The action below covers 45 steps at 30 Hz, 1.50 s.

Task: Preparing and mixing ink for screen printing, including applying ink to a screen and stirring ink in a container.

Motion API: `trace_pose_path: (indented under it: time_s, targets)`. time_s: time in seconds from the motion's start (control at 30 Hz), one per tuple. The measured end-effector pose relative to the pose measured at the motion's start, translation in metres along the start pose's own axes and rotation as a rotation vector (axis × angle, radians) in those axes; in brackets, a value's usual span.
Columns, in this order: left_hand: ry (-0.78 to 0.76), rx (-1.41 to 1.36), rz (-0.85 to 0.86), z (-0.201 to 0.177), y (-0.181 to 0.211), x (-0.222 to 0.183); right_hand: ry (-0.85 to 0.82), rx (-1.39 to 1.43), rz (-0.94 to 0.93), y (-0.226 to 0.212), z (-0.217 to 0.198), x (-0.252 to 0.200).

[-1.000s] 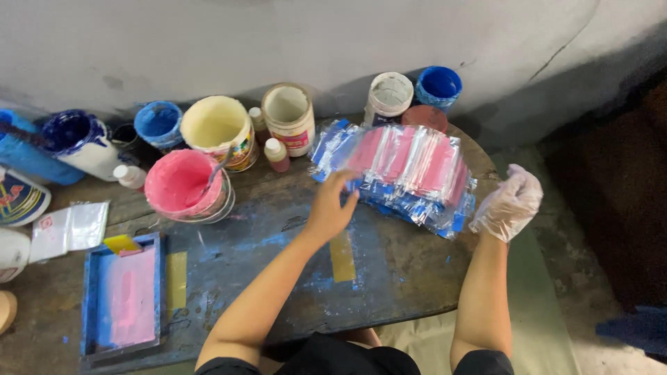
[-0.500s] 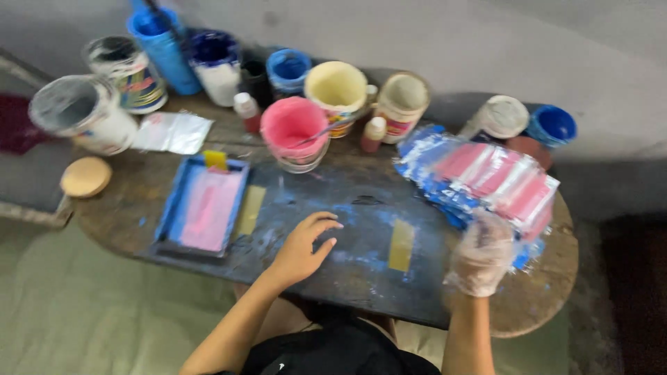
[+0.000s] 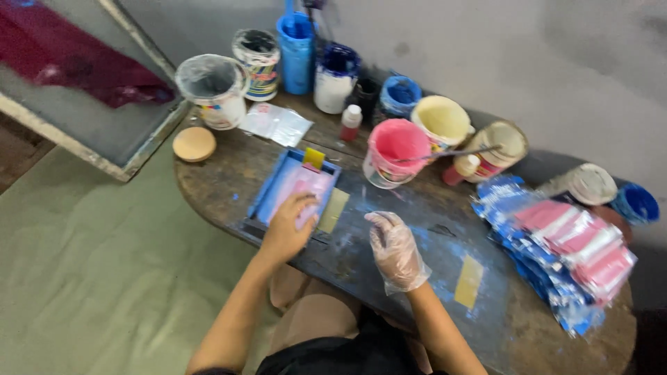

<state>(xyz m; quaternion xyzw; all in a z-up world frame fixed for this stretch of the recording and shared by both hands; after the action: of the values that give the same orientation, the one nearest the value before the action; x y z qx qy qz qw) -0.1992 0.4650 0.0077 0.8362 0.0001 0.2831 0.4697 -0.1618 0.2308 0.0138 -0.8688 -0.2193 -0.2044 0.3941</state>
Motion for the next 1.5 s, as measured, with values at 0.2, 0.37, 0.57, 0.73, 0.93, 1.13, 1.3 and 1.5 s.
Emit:
trace_pose_path:
  time_s: [0.2,0.37,0.57,0.73,0.93,1.13,1.3,1.5]
  targets:
    - [0.112,0.274,0.05,-0.059,-0.089,0.079,-0.121,0.097,-0.116,-0.064,0.073,0.039]
    - [0.046,0.407,-0.125,-0.064,-0.135,0.123,-0.169,0.132,-0.153,-0.072,0.147,0.059]
    - [0.015,0.519,-0.053,-0.045,-0.184,0.154,-0.195,0.175,-0.148,-0.077,0.195,0.088]
    - [0.008,0.624,0.061,-0.028,-0.209,0.165,-0.22,0.162,-0.13,-0.069,0.203,0.115]
    - [0.13,0.811,0.268,-0.024,-0.207,0.164,-0.136,0.204,-0.057,-0.064,0.177,0.119]
    - [0.369,0.657,0.214,-0.077,-0.126,0.151,-0.001,0.203,-0.034,-0.06,0.138,0.113]
    - [0.494,0.058,-0.165,-0.102,-0.082,0.125,0.062,0.256,0.225,-0.052,0.098,0.112]
    - [0.356,-0.293,-0.485,-0.028,-0.084,0.063,0.168,0.738,0.607,-0.017,0.074,0.078]
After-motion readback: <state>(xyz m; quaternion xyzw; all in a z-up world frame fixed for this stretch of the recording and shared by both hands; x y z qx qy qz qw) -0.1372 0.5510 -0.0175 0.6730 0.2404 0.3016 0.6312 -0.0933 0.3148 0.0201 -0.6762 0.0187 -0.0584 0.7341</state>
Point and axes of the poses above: each hand's wrist, its own x-axis towards the middle knuckle, its own z-axis out of the palm, y = z × x, the point moved 8 cm from there along x, towards the middle knuckle, and after that the axes turned 14 degrees about y, right-handed, at the moved point
